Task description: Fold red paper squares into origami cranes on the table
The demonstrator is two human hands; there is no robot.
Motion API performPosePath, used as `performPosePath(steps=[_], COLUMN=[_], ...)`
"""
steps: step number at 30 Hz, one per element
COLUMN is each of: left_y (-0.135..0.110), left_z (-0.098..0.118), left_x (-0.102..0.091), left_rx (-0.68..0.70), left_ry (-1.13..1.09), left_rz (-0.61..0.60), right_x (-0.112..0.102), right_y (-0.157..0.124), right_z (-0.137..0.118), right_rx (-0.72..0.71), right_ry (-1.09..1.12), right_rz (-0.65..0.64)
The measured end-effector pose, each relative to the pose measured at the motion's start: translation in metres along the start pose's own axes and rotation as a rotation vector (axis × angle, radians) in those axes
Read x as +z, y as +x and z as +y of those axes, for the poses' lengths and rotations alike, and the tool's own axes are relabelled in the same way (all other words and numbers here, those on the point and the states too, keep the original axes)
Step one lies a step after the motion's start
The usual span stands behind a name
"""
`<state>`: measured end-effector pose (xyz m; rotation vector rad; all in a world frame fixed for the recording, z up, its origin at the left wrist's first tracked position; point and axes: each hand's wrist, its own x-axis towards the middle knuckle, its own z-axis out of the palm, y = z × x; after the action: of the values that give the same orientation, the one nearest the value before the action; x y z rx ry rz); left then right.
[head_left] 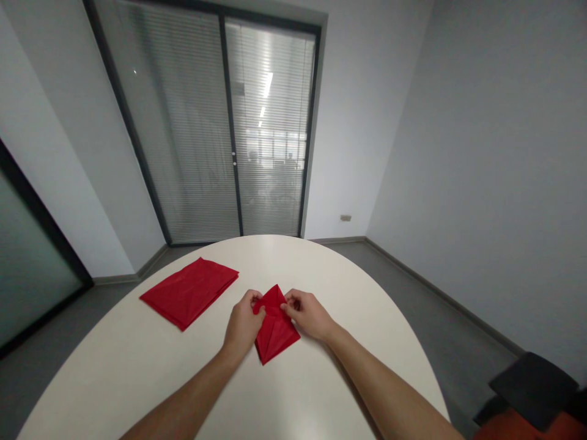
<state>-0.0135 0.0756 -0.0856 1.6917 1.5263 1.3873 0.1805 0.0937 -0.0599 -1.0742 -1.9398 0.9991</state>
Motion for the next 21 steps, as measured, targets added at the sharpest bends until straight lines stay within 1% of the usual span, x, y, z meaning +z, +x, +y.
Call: performPosePath(steps=[4, 10, 16, 19, 21], left_y=[0.0, -0.003, -0.002, -0.002, -0.002], left_z=[0.002, 0.012, 0.012, 0.012, 0.014], left_x=[-0.001, -0.001, -0.001, -0.001, -0.001], left_rx=[-0.014, -0.012, -0.005, -0.013, -0.018], left_ry=[0.026, 0.029, 0.01, 0.013, 0.015], left_rz=[0.011, 0.022, -0.002, 0.009, -0.004], right_x=[0.0, -0.001, 0.001, 0.003, 0.004], right_y=[-0.001, 0.0, 0.0, 0.0, 0.0], right_z=[-0.002, 0.001, -0.002, -0.004, -0.004], right_rx=[-0.022, -0.016, 0.016, 0.008, -0.001], right_ry=[-0.067, -0.169, -0.22, -0.242, -0.253], right_rz=[0.015, 0.081, 0.088, 0.07, 0.065])
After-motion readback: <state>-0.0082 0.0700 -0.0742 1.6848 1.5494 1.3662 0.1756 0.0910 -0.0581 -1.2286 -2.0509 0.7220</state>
